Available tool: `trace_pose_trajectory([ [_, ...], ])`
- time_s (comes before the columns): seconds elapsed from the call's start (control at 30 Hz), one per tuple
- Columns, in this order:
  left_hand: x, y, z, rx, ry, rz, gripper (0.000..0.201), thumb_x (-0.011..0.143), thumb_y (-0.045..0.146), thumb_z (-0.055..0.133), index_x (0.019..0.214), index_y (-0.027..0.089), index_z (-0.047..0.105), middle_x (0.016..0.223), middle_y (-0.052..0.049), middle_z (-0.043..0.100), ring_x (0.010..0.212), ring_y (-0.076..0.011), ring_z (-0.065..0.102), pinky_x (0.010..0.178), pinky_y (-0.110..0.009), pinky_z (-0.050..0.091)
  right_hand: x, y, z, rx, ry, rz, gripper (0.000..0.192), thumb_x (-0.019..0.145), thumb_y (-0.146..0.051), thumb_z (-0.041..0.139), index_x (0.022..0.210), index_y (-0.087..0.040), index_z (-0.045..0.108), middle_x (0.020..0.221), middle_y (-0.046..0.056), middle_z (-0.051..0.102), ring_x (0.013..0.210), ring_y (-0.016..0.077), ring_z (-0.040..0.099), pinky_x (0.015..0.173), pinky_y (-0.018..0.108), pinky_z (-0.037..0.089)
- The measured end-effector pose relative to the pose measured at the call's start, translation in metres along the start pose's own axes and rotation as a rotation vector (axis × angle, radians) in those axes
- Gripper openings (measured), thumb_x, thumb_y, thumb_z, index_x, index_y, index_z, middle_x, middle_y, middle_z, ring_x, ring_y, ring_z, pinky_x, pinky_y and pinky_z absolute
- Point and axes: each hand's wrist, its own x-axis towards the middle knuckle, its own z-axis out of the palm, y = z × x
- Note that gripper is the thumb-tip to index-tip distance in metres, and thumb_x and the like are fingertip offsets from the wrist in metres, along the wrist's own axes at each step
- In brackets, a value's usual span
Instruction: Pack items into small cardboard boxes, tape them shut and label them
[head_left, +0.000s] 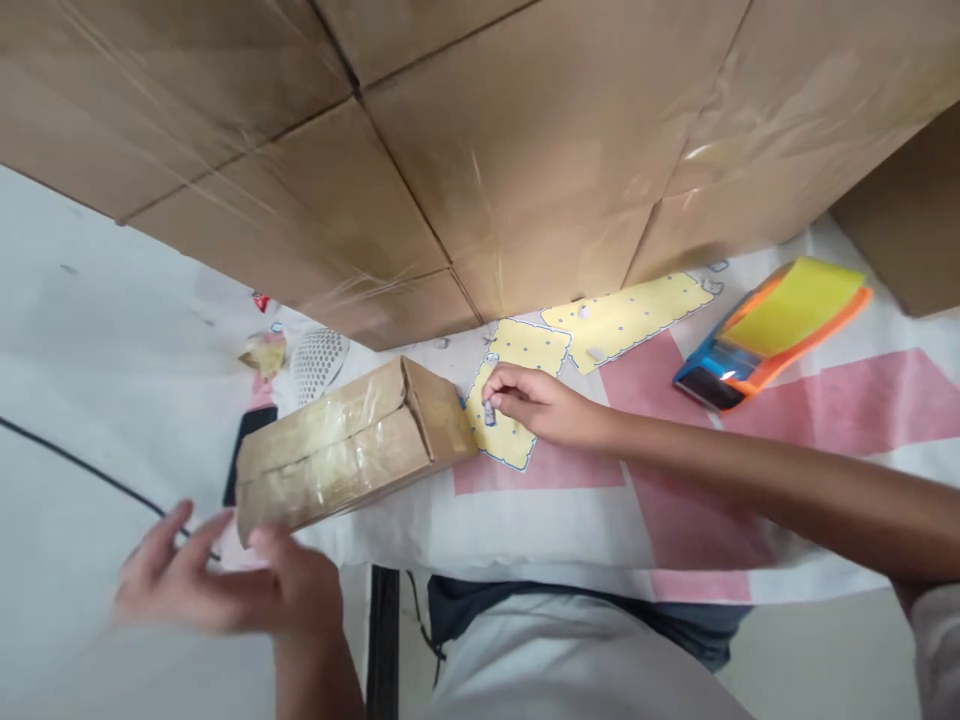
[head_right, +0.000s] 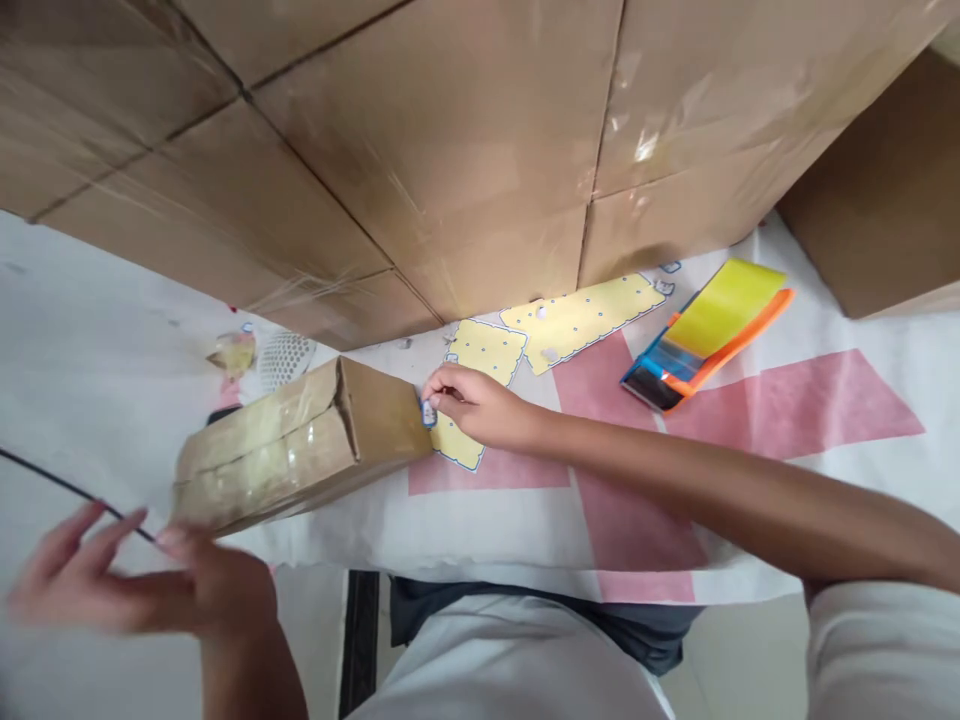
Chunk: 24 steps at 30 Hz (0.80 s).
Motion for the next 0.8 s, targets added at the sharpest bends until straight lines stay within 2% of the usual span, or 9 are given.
trace_pose_trajectory([
  [0.07,0.012,0.000,-0.005,0.127,0.100,0.009,0.039,0.085,0.049,0.059,0.112,0.023,0.069,0.097,-0.010,0.076,0.094,-0.0296,0.072,0.080,-0.041,0.058,0.022,0.002,0.014,0.016,0.006,0.022,0.010,0.095,-0.021,0.051,0.091,-0.019,0.060,0.087,0.002,0.058,0.075,0.0140,0.051,0.069,0.028,0.042],
  [0.17,0.016,-0.010,-0.004,0.296,0.289,0.030,0.048,0.085,0.046,0.056,0.125,0.022,0.068,0.110,-0.011,0.076,0.108,-0.0338,0.071,0.089,-0.045,0.058,0.043,0.014,0.029,0.103,-0.010,0.076,0.010,0.095,-0.021,0.049,0.090,-0.020,0.057,0.084,0.001,0.059,0.073,0.0148,0.049,0.069,0.029,0.040],
  [0.27,0.009,-0.032,-0.001,0.426,0.513,0.095,0.056,0.089,0.043,0.048,0.136,0.019,0.066,0.128,-0.014,0.072,0.121,-0.0358,0.068,0.101,-0.049,0.055,0.043,0.026,0.037,0.170,-0.063,0.093,0.010,0.097,-0.025,0.048,0.093,-0.020,0.056,0.087,0.001,0.060,0.076,0.0154,0.051,0.073,0.031,0.041],
  [0.33,0.005,-0.045,-0.001,0.452,0.598,0.160,0.059,0.091,0.044,0.044,0.138,0.014,0.065,0.132,-0.016,0.070,0.123,-0.0358,0.067,0.105,-0.048,0.053,0.038,0.027,0.040,0.145,-0.061,0.074,0.010,0.097,-0.025,0.047,0.092,-0.020,0.055,0.090,0.002,0.059,0.080,0.0159,0.052,0.076,0.031,0.042],
  [0.43,0.004,-0.056,0.000,0.446,0.631,0.197,0.064,0.093,0.049,0.042,0.135,0.008,0.067,0.128,-0.019,0.072,0.121,-0.0356,0.068,0.104,-0.045,0.053,0.031,0.020,0.044,0.035,0.011,0.047,0.010,0.095,-0.019,0.045,0.088,-0.021,0.053,0.092,0.002,0.058,0.085,0.0169,0.053,0.081,0.033,0.042],
  [0.5,0.005,-0.058,0.000,0.459,0.639,0.184,0.066,0.094,0.052,0.040,0.135,0.007,0.067,0.127,-0.020,0.072,0.121,-0.0350,0.068,0.103,-0.044,0.054,0.030,0.016,0.048,0.005,0.050,0.082,0.011,0.095,-0.019,0.045,0.087,-0.022,0.052,0.089,0.002,0.058,0.084,0.0170,0.053,0.080,0.033,0.042],
  [0.63,0.006,-0.058,0.000,0.501,0.618,0.162,0.070,0.095,0.055,0.034,0.136,0.007,0.065,0.132,-0.020,0.070,0.125,-0.0328,0.067,0.104,-0.043,0.052,0.030,0.016,0.053,0.085,0.074,0.159,0.010,0.096,-0.022,0.044,0.089,-0.022,0.051,0.084,0.000,0.058,0.079,0.0164,0.053,0.075,0.031,0.042],
  [0.8,0.004,-0.057,0.000,0.499,0.597,0.166,0.064,0.097,0.051,0.033,0.135,0.010,0.066,0.134,-0.018,0.069,0.130,-0.0306,0.064,0.109,-0.043,0.050,0.030,0.016,0.057,0.166,0.108,0.165,0.007,0.094,-0.024,0.049,0.090,-0.022,0.054,0.085,-0.001,0.060,0.080,0.0158,0.056,0.073,0.030,0.042],
])
